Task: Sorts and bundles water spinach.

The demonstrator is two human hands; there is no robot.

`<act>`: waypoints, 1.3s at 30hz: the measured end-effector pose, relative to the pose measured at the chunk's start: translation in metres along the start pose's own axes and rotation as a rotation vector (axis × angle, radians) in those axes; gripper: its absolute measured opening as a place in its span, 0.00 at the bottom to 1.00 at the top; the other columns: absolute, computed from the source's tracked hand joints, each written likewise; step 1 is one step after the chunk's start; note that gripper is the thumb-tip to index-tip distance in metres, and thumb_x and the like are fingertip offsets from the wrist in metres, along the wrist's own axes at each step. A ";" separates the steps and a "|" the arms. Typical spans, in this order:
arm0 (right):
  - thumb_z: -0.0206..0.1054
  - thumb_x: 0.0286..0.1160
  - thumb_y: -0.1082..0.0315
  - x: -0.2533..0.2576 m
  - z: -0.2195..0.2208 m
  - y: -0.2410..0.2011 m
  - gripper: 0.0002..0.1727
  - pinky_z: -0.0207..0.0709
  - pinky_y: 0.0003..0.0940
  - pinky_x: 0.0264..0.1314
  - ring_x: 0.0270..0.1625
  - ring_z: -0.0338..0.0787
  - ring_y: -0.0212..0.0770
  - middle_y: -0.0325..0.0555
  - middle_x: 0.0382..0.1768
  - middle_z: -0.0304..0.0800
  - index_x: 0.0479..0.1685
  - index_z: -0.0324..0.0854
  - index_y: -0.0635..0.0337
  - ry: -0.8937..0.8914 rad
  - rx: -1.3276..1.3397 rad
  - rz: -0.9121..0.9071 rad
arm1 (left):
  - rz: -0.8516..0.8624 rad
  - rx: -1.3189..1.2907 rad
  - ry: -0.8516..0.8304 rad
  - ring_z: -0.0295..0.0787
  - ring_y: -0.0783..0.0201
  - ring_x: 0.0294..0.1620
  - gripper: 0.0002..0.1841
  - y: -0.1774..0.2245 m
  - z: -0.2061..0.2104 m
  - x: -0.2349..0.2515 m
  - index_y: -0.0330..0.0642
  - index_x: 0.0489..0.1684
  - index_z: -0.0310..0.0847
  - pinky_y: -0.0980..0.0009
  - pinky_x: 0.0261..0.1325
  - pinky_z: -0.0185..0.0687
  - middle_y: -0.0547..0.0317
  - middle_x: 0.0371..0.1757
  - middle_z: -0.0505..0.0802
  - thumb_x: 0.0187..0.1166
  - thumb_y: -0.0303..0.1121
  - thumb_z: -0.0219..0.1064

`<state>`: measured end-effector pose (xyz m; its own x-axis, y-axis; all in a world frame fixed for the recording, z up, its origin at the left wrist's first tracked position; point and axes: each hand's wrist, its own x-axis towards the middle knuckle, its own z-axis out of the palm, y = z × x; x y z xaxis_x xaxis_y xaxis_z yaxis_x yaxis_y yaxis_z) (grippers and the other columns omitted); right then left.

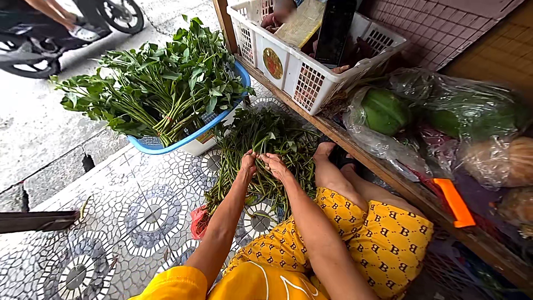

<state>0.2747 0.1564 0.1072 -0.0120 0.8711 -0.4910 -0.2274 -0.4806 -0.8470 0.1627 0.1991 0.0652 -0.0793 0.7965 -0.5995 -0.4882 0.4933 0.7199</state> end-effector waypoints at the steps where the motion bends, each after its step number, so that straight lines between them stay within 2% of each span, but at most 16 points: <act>1: 0.58 0.91 0.70 -0.003 0.000 -0.005 0.11 0.63 0.18 0.25 0.21 0.66 0.24 0.38 0.29 0.77 0.53 0.82 0.69 0.043 0.082 -0.011 | 0.009 0.028 0.000 0.76 0.68 0.25 0.16 0.004 -0.005 0.006 0.37 0.72 0.65 0.72 0.33 0.81 0.58 0.34 0.77 0.89 0.20 0.50; 4: 0.60 0.90 0.66 -0.006 -0.015 -0.025 0.13 0.71 0.22 0.34 0.28 0.72 0.28 0.41 0.36 0.76 0.59 0.79 0.68 0.334 0.290 0.007 | -0.008 0.121 -0.083 0.78 0.69 0.23 0.13 0.020 -0.008 0.012 0.38 0.68 0.68 0.74 0.30 0.82 0.59 0.34 0.79 0.89 0.22 0.52; 6: 0.68 0.86 0.60 -0.006 -0.026 -0.028 0.28 0.82 0.35 0.55 0.53 0.85 0.45 0.59 0.62 0.80 0.77 0.68 0.68 0.431 0.338 0.147 | -0.006 0.123 -0.113 0.79 0.69 0.25 0.14 0.025 -0.011 0.007 0.37 0.69 0.68 0.74 0.31 0.82 0.58 0.36 0.80 0.89 0.23 0.53; 8: 0.69 0.84 0.61 -0.007 -0.025 -0.022 0.39 0.76 0.51 0.75 0.78 0.76 0.61 0.69 0.83 0.65 0.89 0.54 0.66 0.440 0.309 0.278 | -0.006 0.095 -0.123 0.80 0.68 0.25 0.15 0.026 -0.010 -0.001 0.36 0.72 0.70 0.74 0.31 0.83 0.57 0.37 0.82 0.90 0.25 0.55; 10: 0.65 0.87 0.61 -0.009 -0.015 -0.015 0.37 0.68 0.59 0.80 0.85 0.67 0.65 0.71 0.86 0.59 0.89 0.53 0.67 0.436 0.213 0.323 | -0.013 0.072 -0.146 0.81 0.68 0.26 0.16 0.020 -0.006 -0.010 0.37 0.73 0.71 0.73 0.32 0.84 0.57 0.38 0.83 0.90 0.26 0.55; 15: 0.44 0.91 0.35 -0.004 0.001 -0.001 0.41 0.73 0.57 0.69 0.70 0.79 0.57 0.64 0.70 0.78 0.77 0.72 0.65 0.134 -0.051 0.291 | 0.105 0.351 -0.307 0.85 0.65 0.40 0.21 -0.011 -0.001 -0.039 0.37 0.82 0.67 0.68 0.46 0.84 0.49 0.52 0.88 0.91 0.24 0.53; 19: 0.50 0.96 0.57 0.003 0.000 0.006 0.25 0.74 0.47 0.69 0.65 0.83 0.52 0.64 0.66 0.82 0.72 0.75 0.72 0.194 0.005 0.219 | 0.264 0.910 -0.379 0.87 0.50 0.69 0.23 -0.018 -0.007 -0.060 0.31 0.79 0.73 0.53 0.76 0.77 0.37 0.68 0.88 0.89 0.34 0.60; 22: 0.42 0.99 0.59 0.000 -0.008 -0.011 0.24 0.80 0.38 0.53 0.46 0.88 0.43 0.59 0.54 0.86 0.73 0.69 0.71 0.257 0.164 0.131 | 0.352 1.191 -0.225 0.85 0.43 0.69 0.18 0.004 -0.025 -0.061 0.35 0.65 0.87 0.45 0.77 0.73 0.38 0.64 0.90 0.90 0.37 0.58; 24: 0.43 0.99 0.57 0.000 -0.010 -0.026 0.22 0.84 0.29 0.33 0.27 0.85 0.35 0.48 0.37 0.82 0.66 0.70 0.69 0.334 0.218 0.044 | 0.367 1.147 -0.055 0.88 0.42 0.63 0.17 0.015 -0.042 -0.049 0.33 0.69 0.82 0.43 0.71 0.77 0.35 0.63 0.90 0.91 0.33 0.57; 25: 0.44 0.98 0.56 0.002 -0.011 -0.028 0.21 0.78 0.26 0.26 0.22 0.78 0.32 0.43 0.32 0.76 0.64 0.71 0.67 0.387 0.182 0.040 | 0.346 1.075 0.018 0.91 0.44 0.54 0.18 0.019 -0.049 -0.042 0.33 0.70 0.80 0.45 0.62 0.84 0.36 0.58 0.91 0.91 0.34 0.56; 26: 0.43 0.98 0.56 0.003 -0.015 -0.026 0.21 0.71 0.28 0.26 0.23 0.71 0.33 0.43 0.33 0.71 0.66 0.70 0.65 0.429 0.082 0.076 | 0.303 1.002 0.067 0.92 0.47 0.46 0.18 0.025 -0.054 -0.036 0.35 0.70 0.79 0.48 0.55 0.87 0.37 0.54 0.91 0.92 0.36 0.57; 28: 0.44 0.97 0.56 0.007 -0.021 -0.013 0.23 0.71 0.41 0.37 0.32 0.71 0.43 0.51 0.39 0.73 0.73 0.70 0.65 0.479 -0.106 0.171 | 0.253 0.937 0.114 0.91 0.46 0.42 0.18 0.039 -0.066 -0.025 0.36 0.68 0.80 0.46 0.52 0.86 0.37 0.51 0.92 0.91 0.38 0.59; 33: 0.43 0.97 0.55 0.007 -0.011 -0.013 0.22 0.71 0.38 0.34 0.30 0.73 0.41 0.48 0.38 0.72 0.68 0.70 0.63 0.529 -0.128 0.190 | 0.141 1.079 0.307 0.85 0.35 0.65 0.18 0.066 -0.094 0.009 0.33 0.64 0.84 0.34 0.66 0.75 0.31 0.61 0.89 0.81 0.34 0.66; 35: 0.44 0.97 0.54 0.005 -0.013 -0.016 0.26 0.77 0.49 0.47 0.42 0.82 0.51 0.61 0.51 0.81 0.76 0.69 0.67 0.519 -0.186 0.134 | 0.045 1.101 0.309 0.84 0.35 0.64 0.19 0.059 -0.108 0.023 0.27 0.62 0.81 0.35 0.66 0.76 0.28 0.61 0.87 0.79 0.34 0.68; 37: 0.45 0.97 0.51 0.006 -0.016 -0.014 0.28 0.78 0.55 0.54 0.51 0.84 0.57 0.65 0.58 0.82 0.79 0.68 0.65 0.447 -0.326 0.085 | -0.078 1.079 0.251 0.84 0.42 0.58 0.21 0.041 -0.118 0.035 0.26 0.64 0.77 0.44 0.61 0.79 0.30 0.60 0.86 0.81 0.35 0.67; 39: 0.47 0.96 0.51 0.002 -0.015 -0.019 0.30 0.73 0.67 0.71 0.71 0.82 0.68 0.72 0.70 0.80 0.83 0.67 0.67 0.344 -0.532 0.095 | -0.112 1.096 0.194 0.83 0.44 0.60 0.22 0.025 -0.126 0.045 0.28 0.66 0.79 0.47 0.64 0.77 0.32 0.62 0.86 0.85 0.39 0.65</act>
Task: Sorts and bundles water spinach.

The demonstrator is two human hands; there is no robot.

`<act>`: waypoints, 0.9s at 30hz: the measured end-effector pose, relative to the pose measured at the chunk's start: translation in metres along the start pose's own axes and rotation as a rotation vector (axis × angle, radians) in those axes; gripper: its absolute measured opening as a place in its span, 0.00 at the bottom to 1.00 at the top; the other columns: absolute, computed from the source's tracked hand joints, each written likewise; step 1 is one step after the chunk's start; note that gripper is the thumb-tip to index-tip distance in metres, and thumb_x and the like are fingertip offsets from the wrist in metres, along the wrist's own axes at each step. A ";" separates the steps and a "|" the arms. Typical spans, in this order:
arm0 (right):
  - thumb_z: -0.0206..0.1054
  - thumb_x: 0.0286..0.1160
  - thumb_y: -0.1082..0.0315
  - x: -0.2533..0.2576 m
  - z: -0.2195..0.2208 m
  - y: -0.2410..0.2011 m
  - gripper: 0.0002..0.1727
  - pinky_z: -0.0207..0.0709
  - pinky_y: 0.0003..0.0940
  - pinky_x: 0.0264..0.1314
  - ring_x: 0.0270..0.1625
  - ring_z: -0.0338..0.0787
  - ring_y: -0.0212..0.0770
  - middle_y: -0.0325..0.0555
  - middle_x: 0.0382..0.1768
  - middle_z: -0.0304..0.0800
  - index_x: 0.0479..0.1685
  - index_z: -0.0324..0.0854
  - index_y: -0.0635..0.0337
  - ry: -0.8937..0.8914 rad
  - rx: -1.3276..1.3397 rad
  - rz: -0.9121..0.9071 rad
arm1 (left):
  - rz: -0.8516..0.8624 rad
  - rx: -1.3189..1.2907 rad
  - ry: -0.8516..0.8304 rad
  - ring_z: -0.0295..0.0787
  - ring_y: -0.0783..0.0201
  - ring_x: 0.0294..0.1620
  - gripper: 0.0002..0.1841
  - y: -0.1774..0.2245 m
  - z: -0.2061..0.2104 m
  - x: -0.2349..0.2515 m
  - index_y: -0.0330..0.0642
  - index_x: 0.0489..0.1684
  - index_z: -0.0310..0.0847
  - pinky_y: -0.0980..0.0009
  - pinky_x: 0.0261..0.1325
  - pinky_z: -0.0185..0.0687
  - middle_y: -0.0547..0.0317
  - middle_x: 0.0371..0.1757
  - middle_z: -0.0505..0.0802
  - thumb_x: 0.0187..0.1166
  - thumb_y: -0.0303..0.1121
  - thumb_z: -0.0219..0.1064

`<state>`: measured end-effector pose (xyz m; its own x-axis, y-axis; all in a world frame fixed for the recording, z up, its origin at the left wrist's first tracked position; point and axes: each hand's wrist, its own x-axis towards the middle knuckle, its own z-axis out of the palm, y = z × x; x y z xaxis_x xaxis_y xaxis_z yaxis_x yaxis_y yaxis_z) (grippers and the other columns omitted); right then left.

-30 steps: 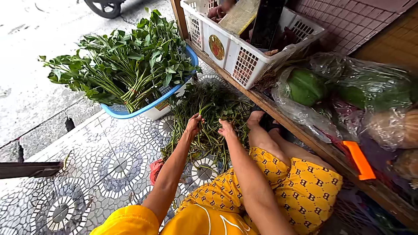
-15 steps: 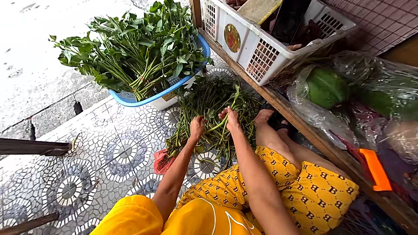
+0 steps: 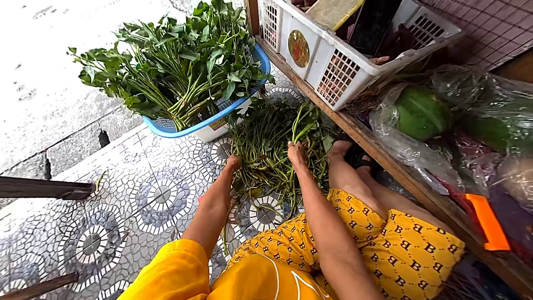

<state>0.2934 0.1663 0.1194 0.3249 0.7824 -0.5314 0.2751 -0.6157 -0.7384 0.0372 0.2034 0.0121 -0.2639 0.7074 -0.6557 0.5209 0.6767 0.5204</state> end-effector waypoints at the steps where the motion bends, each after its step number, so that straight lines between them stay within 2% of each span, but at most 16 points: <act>1: 0.48 0.96 0.51 0.000 0.000 -0.001 0.31 0.71 0.69 0.74 0.75 0.80 0.69 0.73 0.73 0.79 0.83 0.67 0.68 -0.043 -0.073 -0.009 | 0.028 0.024 -0.009 0.83 0.43 0.68 0.24 -0.002 0.003 0.001 0.31 0.71 0.78 0.46 0.71 0.74 0.32 0.67 0.85 0.86 0.42 0.64; 3: 0.48 0.96 0.52 0.001 0.001 -0.002 0.29 0.74 0.66 0.70 0.69 0.84 0.68 0.72 0.68 0.81 0.80 0.70 0.67 -0.081 -0.082 -0.008 | 0.110 0.085 0.028 0.76 0.39 0.79 0.30 -0.008 0.006 0.004 0.37 0.81 0.72 0.43 0.82 0.67 0.32 0.75 0.82 0.86 0.47 0.64; 5: 0.48 0.96 0.52 0.000 0.001 -0.002 0.27 0.78 0.56 0.56 0.52 0.86 0.59 0.67 0.56 0.85 0.75 0.73 0.67 -0.115 0.024 -0.059 | 0.126 0.107 0.109 0.71 0.36 0.83 0.38 -0.009 0.012 0.004 0.42 0.92 0.57 0.42 0.85 0.63 0.30 0.79 0.78 0.85 0.50 0.64; 6: 0.48 0.97 0.53 -0.002 0.000 -0.005 0.26 0.78 0.50 0.49 0.44 0.84 0.53 0.62 0.50 0.85 0.74 0.74 0.66 -0.146 0.091 -0.093 | 0.118 0.124 0.137 0.67 0.34 0.85 0.39 -0.005 0.014 0.003 0.44 0.93 0.54 0.42 0.85 0.62 0.28 0.82 0.74 0.85 0.51 0.64; 8: 0.48 0.97 0.54 -0.004 0.002 -0.008 0.23 0.71 0.29 0.31 0.25 0.72 0.35 0.45 0.33 0.77 0.68 0.75 0.66 -0.195 0.223 -0.108 | 0.097 0.132 0.129 0.57 0.28 0.88 0.37 0.010 0.017 0.001 0.47 0.93 0.56 0.40 0.86 0.58 0.24 0.88 0.62 0.86 0.49 0.63; 9: 0.47 0.97 0.55 -0.005 0.002 -0.007 0.22 0.69 0.25 0.27 0.22 0.70 0.31 0.43 0.30 0.74 0.66 0.75 0.66 -0.206 0.227 -0.060 | 0.091 0.115 0.107 0.53 0.28 0.90 0.36 0.018 0.017 -0.001 0.46 0.91 0.59 0.41 0.87 0.56 0.24 0.89 0.58 0.85 0.48 0.65; 12: 0.47 0.97 0.56 -0.005 -0.004 -0.008 0.24 0.74 0.36 0.44 0.36 0.76 0.40 0.53 0.47 0.80 0.74 0.73 0.66 -0.244 0.017 0.121 | 0.136 0.163 0.110 0.54 0.29 0.89 0.32 0.035 0.017 -0.004 0.37 0.83 0.69 0.40 0.86 0.58 0.24 0.88 0.62 0.83 0.44 0.67; 13: 0.47 0.97 0.57 -0.008 -0.004 -0.009 0.22 0.72 0.32 0.38 0.31 0.73 0.37 0.49 0.40 0.77 0.70 0.74 0.67 -0.231 0.091 0.120 | 0.168 0.236 0.138 0.54 0.28 0.89 0.30 0.040 0.016 -0.009 0.34 0.81 0.71 0.37 0.85 0.58 0.24 0.87 0.63 0.85 0.43 0.65; 14: 0.48 0.97 0.58 -0.010 -0.004 -0.012 0.20 0.69 0.25 0.28 0.23 0.69 0.33 0.43 0.31 0.71 0.64 0.74 0.67 -0.215 0.257 0.097 | 0.219 0.314 0.183 0.54 0.27 0.89 0.28 0.045 0.016 -0.014 0.32 0.80 0.72 0.35 0.83 0.58 0.23 0.86 0.64 0.86 0.41 0.62; 15: 0.48 0.97 0.58 -0.013 -0.005 -0.017 0.19 0.68 0.22 0.23 0.18 0.67 0.30 0.39 0.25 0.67 0.59 0.74 0.67 -0.211 0.458 0.075 | 0.293 0.366 0.216 0.57 0.26 0.87 0.26 0.048 0.016 -0.016 0.30 0.79 0.72 0.34 0.82 0.59 0.22 0.84 0.67 0.87 0.39 0.59; 16: 0.48 0.97 0.57 -0.014 -0.007 -0.021 0.18 0.68 0.21 0.21 0.17 0.67 0.29 0.37 0.24 0.67 0.57 0.73 0.64 -0.215 0.622 0.056 | 0.354 0.400 0.223 0.62 0.25 0.85 0.25 0.050 0.015 -0.019 0.29 0.80 0.70 0.34 0.81 0.61 0.22 0.81 0.71 0.89 0.37 0.56; 18: 0.48 0.97 0.55 -0.012 -0.008 -0.022 0.17 0.72 0.22 0.21 0.17 0.69 0.28 0.35 0.24 0.69 0.55 0.73 0.60 -0.189 0.769 0.042 | 0.425 0.415 0.215 0.77 0.28 0.75 0.24 0.051 0.011 -0.032 0.30 0.81 0.67 0.35 0.74 0.72 0.25 0.70 0.83 0.91 0.35 0.53; 21: 0.49 0.97 0.56 -0.008 -0.002 -0.015 0.18 0.76 0.27 0.26 0.20 0.72 0.33 0.41 0.29 0.70 0.63 0.71 0.64 -0.137 0.715 0.104 | 0.473 0.318 0.272 0.87 0.31 0.64 0.23 0.054 -0.003 -0.061 0.34 0.81 0.65 0.36 0.67 0.78 0.28 0.59 0.89 0.93 0.38 0.51; 24: 0.49 0.97 0.57 -0.007 0.004 -0.012 0.16 0.73 0.25 0.22 0.17 0.69 0.32 0.40 0.25 0.67 0.58 0.70 0.63 -0.115 0.713 0.153 | 0.511 0.248 0.334 0.87 0.31 0.64 0.23 0.065 -0.018 -0.086 0.33 0.81 0.66 0.34 0.70 0.75 0.27 0.60 0.89 0.94 0.38 0.50; 26: 0.49 0.97 0.54 -0.009 0.007 -0.010 0.18 0.69 0.23 0.20 0.16 0.66 0.30 0.37 0.23 0.65 0.56 0.70 0.61 -0.116 0.720 0.156 | 0.531 0.322 0.247 0.84 0.31 0.68 0.23 0.065 -0.027 -0.097 0.31 0.78 0.71 0.31 0.78 0.62 0.28 0.61 0.89 0.93 0.37 0.52; 27: 0.49 0.96 0.53 -0.009 0.008 -0.010 0.18 0.67 0.22 0.18 0.15 0.64 0.30 0.37 0.23 0.64 0.57 0.71 0.62 -0.111 0.724 0.136 | 0.567 0.299 0.229 0.85 0.33 0.67 0.21 0.068 -0.032 -0.105 0.32 0.77 0.74 0.32 0.80 0.59 0.30 0.61 0.90 0.92 0.36 0.53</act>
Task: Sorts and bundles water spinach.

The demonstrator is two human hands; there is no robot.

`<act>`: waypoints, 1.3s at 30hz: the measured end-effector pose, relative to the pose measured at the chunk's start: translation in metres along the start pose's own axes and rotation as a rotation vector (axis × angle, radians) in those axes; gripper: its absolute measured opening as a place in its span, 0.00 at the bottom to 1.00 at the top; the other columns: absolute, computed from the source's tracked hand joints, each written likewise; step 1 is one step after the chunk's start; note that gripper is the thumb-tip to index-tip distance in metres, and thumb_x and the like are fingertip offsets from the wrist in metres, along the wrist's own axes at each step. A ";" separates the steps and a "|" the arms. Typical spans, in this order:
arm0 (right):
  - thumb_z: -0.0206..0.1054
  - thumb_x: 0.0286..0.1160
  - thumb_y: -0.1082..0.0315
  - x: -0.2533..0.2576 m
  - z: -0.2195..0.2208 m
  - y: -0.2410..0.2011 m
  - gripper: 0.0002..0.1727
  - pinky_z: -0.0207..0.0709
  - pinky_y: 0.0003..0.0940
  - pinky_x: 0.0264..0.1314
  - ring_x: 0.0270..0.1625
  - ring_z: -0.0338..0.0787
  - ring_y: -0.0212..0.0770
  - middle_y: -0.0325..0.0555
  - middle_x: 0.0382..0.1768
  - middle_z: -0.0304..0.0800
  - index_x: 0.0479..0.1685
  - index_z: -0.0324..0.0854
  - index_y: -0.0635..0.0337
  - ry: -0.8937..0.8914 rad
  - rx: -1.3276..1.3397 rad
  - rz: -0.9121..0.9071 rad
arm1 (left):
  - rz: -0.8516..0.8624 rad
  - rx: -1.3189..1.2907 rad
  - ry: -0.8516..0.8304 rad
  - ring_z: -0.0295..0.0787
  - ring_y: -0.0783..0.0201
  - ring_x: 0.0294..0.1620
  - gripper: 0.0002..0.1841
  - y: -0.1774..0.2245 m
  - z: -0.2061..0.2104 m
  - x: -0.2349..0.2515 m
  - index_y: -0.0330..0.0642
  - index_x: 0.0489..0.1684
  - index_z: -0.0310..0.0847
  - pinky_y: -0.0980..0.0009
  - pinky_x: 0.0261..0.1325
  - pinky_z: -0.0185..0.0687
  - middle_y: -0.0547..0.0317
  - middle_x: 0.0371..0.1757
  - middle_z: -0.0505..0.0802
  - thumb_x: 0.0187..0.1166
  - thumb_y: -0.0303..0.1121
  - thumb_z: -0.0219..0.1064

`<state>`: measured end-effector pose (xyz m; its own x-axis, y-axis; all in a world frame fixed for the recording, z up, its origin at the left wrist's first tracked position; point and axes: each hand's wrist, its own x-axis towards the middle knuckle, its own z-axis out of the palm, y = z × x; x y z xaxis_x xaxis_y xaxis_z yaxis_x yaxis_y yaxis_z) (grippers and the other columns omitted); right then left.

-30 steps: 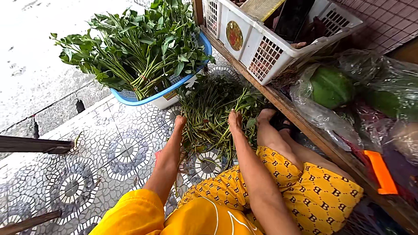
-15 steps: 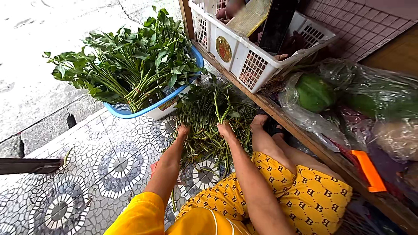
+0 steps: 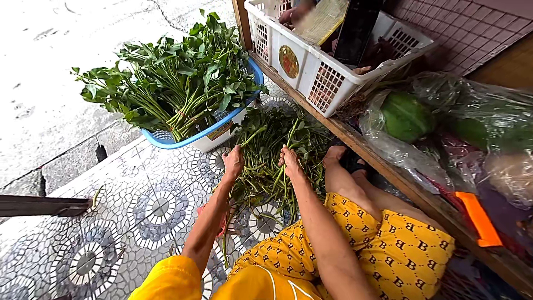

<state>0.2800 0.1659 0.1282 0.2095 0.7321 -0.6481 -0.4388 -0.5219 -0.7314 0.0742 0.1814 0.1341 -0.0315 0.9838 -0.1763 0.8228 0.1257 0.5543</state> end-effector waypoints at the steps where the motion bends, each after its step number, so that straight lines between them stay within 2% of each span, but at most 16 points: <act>1: 0.51 0.96 0.55 0.001 0.002 -0.004 0.17 0.65 0.22 0.18 0.15 0.64 0.30 0.37 0.24 0.64 0.58 0.70 0.62 -0.009 0.009 -0.031 | 0.030 -0.088 0.020 0.88 0.37 0.62 0.20 0.007 -0.010 -0.001 0.33 0.75 0.76 0.36 0.76 0.67 0.33 0.56 0.92 0.92 0.34 0.54; 3: 0.58 0.93 0.61 0.000 0.000 -0.004 0.13 0.67 0.22 0.20 0.17 0.66 0.29 0.38 0.26 0.66 0.61 0.70 0.61 -0.051 0.035 -0.087 | 0.056 -0.397 -0.008 0.89 0.55 0.44 0.17 0.016 -0.022 -0.008 0.35 0.72 0.76 0.55 0.56 0.84 0.45 0.47 0.91 0.94 0.31 0.51; 5: 0.62 0.89 0.66 0.000 0.001 -0.001 0.10 0.68 0.22 0.20 0.17 0.68 0.29 0.38 0.26 0.69 0.59 0.72 0.61 -0.102 0.044 -0.125 | 0.047 -0.705 -0.081 0.85 0.65 0.34 0.16 0.021 -0.019 -0.011 0.35 0.71 0.76 0.66 0.44 0.85 0.53 0.42 0.88 0.94 0.30 0.49; 15: 0.64 0.88 0.67 -0.011 0.006 0.010 0.13 0.69 0.22 0.25 0.24 0.75 0.31 0.45 0.35 0.80 0.62 0.73 0.64 -0.228 -0.143 -0.112 | -0.087 -1.167 -0.198 0.82 0.70 0.28 0.14 0.048 0.030 -0.004 0.34 0.64 0.76 0.72 0.41 0.85 0.61 0.33 0.84 0.93 0.25 0.47; 19: 0.59 0.92 0.63 -0.014 0.006 0.007 0.16 0.67 0.22 0.25 0.23 0.74 0.30 0.45 0.35 0.82 0.67 0.70 0.64 -0.174 -0.185 -0.046 | -0.125 -1.044 -0.137 0.75 0.74 0.22 0.14 0.051 0.036 0.000 0.35 0.65 0.75 0.78 0.30 0.77 0.63 0.31 0.80 0.95 0.31 0.47; 22: 0.56 0.94 0.61 -0.017 0.000 -0.002 0.19 0.67 0.24 0.27 0.24 0.73 0.30 0.45 0.36 0.82 0.73 0.68 0.65 -0.067 -0.271 -0.037 | -0.175 -0.708 -0.080 0.69 0.63 0.28 0.23 0.030 0.006 0.000 0.34 0.61 0.75 0.63 0.36 0.72 0.53 0.35 0.77 0.96 0.47 0.47; 25: 0.53 0.95 0.59 -0.014 -0.009 -0.007 0.20 0.67 0.27 0.28 0.25 0.72 0.31 0.46 0.40 0.81 0.75 0.67 0.63 0.052 -0.234 -0.048 | -0.387 -0.869 -0.037 0.60 0.75 0.14 0.14 -0.018 -0.017 0.010 0.42 0.54 0.76 0.79 0.18 0.63 0.68 0.25 0.73 0.93 0.43 0.54; 29: 0.52 0.95 0.64 -0.004 -0.010 -0.013 0.15 0.63 0.22 0.20 0.20 0.70 0.28 0.42 0.34 0.77 0.69 0.67 0.63 0.163 -0.051 -0.004 | -0.594 -0.768 0.018 0.57 0.76 0.10 0.14 -0.095 -0.034 0.019 0.38 0.55 0.77 0.82 0.13 0.57 0.66 0.22 0.74 0.93 0.39 0.53; 31: 0.52 0.95 0.64 0.001 -0.010 -0.008 0.14 0.63 0.21 0.20 0.20 0.69 0.28 0.42 0.33 0.76 0.67 0.68 0.63 0.186 -0.015 0.008 | -0.619 -0.430 0.103 0.65 0.70 0.17 0.16 -0.131 -0.033 0.022 0.37 0.54 0.79 0.75 0.21 0.65 0.60 0.27 0.76 0.91 0.42 0.55; 32: 0.51 0.95 0.63 0.004 -0.010 -0.005 0.14 0.63 0.22 0.20 0.20 0.70 0.28 0.42 0.33 0.76 0.67 0.68 0.62 0.186 -0.018 0.012 | -0.639 -0.224 0.146 0.76 0.60 0.30 0.19 -0.141 -0.032 0.022 0.35 0.59 0.79 0.64 0.35 0.75 0.50 0.37 0.82 0.90 0.44 0.58; 33: 0.51 0.95 0.62 0.007 -0.010 -0.002 0.15 0.64 0.22 0.21 0.20 0.70 0.28 0.42 0.34 0.77 0.68 0.67 0.62 0.183 -0.041 0.012 | -0.657 -0.041 0.177 0.87 0.44 0.56 0.26 -0.142 -0.031 0.020 0.30 0.70 0.76 0.47 0.59 0.80 0.34 0.59 0.87 0.86 0.46 0.63; 34: 0.51 0.96 0.62 0.008 -0.009 0.000 0.16 0.64 0.23 0.22 0.21 0.70 0.29 0.43 0.35 0.77 0.70 0.67 0.62 0.177 -0.064 0.013 | -0.636 0.070 0.157 0.72 0.33 0.79 0.39 -0.140 -0.027 0.019 0.27 0.85 0.60 0.34 0.78 0.63 0.25 0.79 0.75 0.83 0.46 0.67; 35: 0.52 0.95 0.61 0.008 -0.008 0.002 0.17 0.64 0.24 0.23 0.22 0.70 0.30 0.44 0.35 0.77 0.71 0.67 0.62 0.180 -0.085 0.009 | -0.563 0.156 0.131 0.56 0.26 0.88 0.47 -0.137 -0.017 0.019 0.25 0.91 0.48 0.26 0.84 0.45 0.20 0.86 0.63 0.80 0.46 0.70; 36: 0.52 0.95 0.58 0.007 -0.006 0.001 0.19 0.64 0.25 0.23 0.22 0.70 0.31 0.45 0.34 0.77 0.71 0.67 0.63 0.181 -0.104 0.002 | -0.471 0.190 0.098 0.49 0.23 0.90 0.48 -0.130 -0.004 0.022 0.26 0.92 0.46 0.22 0.84 0.37 0.19 0.88 0.58 0.79 0.45 0.71; 37: 0.53 0.95 0.53 0.006 -0.005 0.001 0.22 0.65 0.25 0.23 0.21 0.70 0.31 0.44 0.33 0.78 0.70 0.68 0.63 0.181 -0.119 -0.004 | -0.387 0.167 0.041 0.51 0.23 0.89 0.44 -0.121 0.012 0.025 0.28 0.91 0.52 0.22 0.83 0.39 0.21 0.87 0.61 0.81 0.45 0.70; 39: 0.49 0.95 0.46 0.003 -0.004 0.002 0.28 0.65 0.25 0.22 0.19 0.69 0.31 0.44 0.30 0.78 0.67 0.70 0.64 0.179 -0.107 -0.008 | -0.271 0.072 -0.148 0.64 0.30 0.85 0.32 -0.107 0.046 0.035 0.32 0.85 0.65 0.30 0.83 0.56 0.26 0.82 0.74 0.88 0.46 0.61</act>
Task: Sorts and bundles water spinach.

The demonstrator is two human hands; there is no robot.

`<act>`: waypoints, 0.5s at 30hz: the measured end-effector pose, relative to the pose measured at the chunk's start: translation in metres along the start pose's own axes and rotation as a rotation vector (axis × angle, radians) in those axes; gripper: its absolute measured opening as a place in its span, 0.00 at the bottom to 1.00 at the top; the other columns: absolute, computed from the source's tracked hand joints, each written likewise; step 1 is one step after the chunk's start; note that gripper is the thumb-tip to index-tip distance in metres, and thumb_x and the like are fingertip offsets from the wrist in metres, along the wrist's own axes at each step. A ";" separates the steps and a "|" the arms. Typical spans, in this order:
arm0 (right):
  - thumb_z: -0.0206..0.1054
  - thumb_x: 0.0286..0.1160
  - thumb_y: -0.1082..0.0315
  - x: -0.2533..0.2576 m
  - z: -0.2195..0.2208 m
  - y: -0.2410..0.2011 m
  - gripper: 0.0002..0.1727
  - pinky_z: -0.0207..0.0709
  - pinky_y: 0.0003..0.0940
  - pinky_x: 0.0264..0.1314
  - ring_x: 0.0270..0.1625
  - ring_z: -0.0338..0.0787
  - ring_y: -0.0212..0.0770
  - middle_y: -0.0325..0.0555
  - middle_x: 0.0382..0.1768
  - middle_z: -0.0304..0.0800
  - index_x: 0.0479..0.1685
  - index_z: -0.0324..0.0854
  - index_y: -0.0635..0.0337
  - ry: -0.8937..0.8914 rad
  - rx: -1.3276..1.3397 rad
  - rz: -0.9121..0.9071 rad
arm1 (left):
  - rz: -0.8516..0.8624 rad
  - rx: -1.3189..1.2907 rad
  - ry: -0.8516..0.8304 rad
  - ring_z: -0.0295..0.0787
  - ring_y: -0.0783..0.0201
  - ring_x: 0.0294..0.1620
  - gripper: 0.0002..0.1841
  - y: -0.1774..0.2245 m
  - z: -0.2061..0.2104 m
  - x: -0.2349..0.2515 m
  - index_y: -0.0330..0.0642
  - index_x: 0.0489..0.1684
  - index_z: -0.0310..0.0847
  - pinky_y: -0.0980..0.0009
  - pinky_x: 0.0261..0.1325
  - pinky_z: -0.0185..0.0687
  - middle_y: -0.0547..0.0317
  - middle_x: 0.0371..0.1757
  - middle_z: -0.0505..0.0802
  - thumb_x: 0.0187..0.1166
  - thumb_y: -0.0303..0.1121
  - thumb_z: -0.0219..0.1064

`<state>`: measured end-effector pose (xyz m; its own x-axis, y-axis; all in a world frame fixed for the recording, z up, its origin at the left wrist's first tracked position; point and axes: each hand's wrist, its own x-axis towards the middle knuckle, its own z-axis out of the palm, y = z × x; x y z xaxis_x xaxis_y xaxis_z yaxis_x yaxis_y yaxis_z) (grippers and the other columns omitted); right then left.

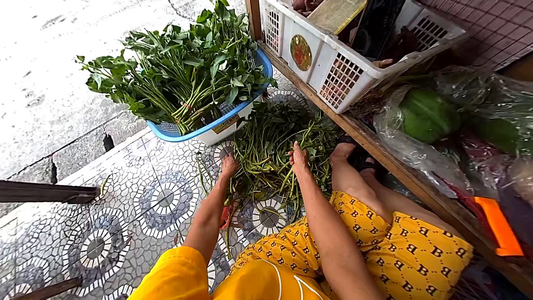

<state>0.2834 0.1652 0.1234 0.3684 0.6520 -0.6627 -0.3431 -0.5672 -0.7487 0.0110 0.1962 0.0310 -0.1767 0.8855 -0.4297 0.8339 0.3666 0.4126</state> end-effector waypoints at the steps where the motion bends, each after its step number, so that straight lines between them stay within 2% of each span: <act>1: 0.46 0.96 0.45 0.000 0.000 0.000 0.28 0.64 0.25 0.21 0.18 0.69 0.31 0.43 0.29 0.77 0.65 0.73 0.65 -0.005 0.021 0.001 | 0.025 -0.019 -0.095 0.69 0.33 0.84 0.30 0.009 0.014 0.006 0.33 0.83 0.68 0.33 0.82 0.60 0.29 0.79 0.78 0.90 0.47 0.57; 2: 0.43 0.97 0.47 0.000 -0.001 -0.001 0.28 0.63 0.24 0.21 0.18 0.68 0.31 0.43 0.28 0.76 0.64 0.73 0.64 -0.015 0.045 0.006 | 0.023 -0.027 -0.158 0.71 0.35 0.83 0.29 0.019 0.023 0.008 0.34 0.83 0.69 0.35 0.82 0.62 0.31 0.78 0.80 0.91 0.47 0.55; 4: 0.42 0.98 0.53 0.000 -0.003 -0.002 0.24 0.62 0.22 0.19 0.16 0.67 0.30 0.42 0.26 0.76 0.66 0.73 0.64 -0.030 0.091 -0.007 | 0.019 0.004 -0.143 0.76 0.36 0.79 0.26 0.047 0.026 0.001 0.38 0.80 0.73 0.36 0.79 0.68 0.33 0.75 0.83 0.91 0.44 0.56; 7: 0.46 0.98 0.58 0.001 -0.006 -0.006 0.17 0.65 0.22 0.20 0.18 0.70 0.29 0.42 0.30 0.77 0.69 0.66 0.61 -0.056 0.140 -0.045 | 0.222 -0.046 0.053 0.83 0.33 0.70 0.19 0.087 0.009 -0.023 0.38 0.72 0.81 0.33 0.70 0.74 0.32 0.68 0.86 0.91 0.38 0.56; 9: 0.54 0.94 0.60 0.003 -0.004 -0.006 0.17 0.66 0.22 0.21 0.19 0.71 0.29 0.43 0.33 0.78 0.69 0.67 0.61 -0.069 0.166 -0.069 | 0.377 -0.137 0.151 0.85 0.34 0.65 0.17 0.107 -0.002 -0.051 0.37 0.68 0.85 0.34 0.66 0.76 0.34 0.64 0.88 0.90 0.36 0.60; 12: 0.63 0.89 0.58 0.007 0.005 0.006 0.18 0.66 0.22 0.20 0.19 0.70 0.28 0.43 0.35 0.82 0.65 0.71 0.60 -0.151 0.163 -0.093 | 0.472 -0.170 0.157 0.89 0.39 0.60 0.17 0.115 0.000 -0.091 0.37 0.67 0.86 0.39 0.65 0.80 0.36 0.59 0.90 0.88 0.34 0.61; 15: 0.64 0.88 0.60 0.007 0.009 0.013 0.18 0.68 0.26 0.28 0.25 0.71 0.31 0.46 0.42 0.85 0.68 0.74 0.59 -0.255 0.188 -0.021 | 0.526 -0.126 0.047 0.90 0.41 0.59 0.18 0.106 0.020 -0.120 0.38 0.67 0.86 0.43 0.65 0.81 0.37 0.59 0.91 0.88 0.35 0.58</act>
<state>0.2742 0.1672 0.1089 0.1572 0.7811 -0.6043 -0.5004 -0.4645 -0.7306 0.1314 0.1227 0.1100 0.2221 0.9694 -0.1042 0.7472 -0.1006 0.6570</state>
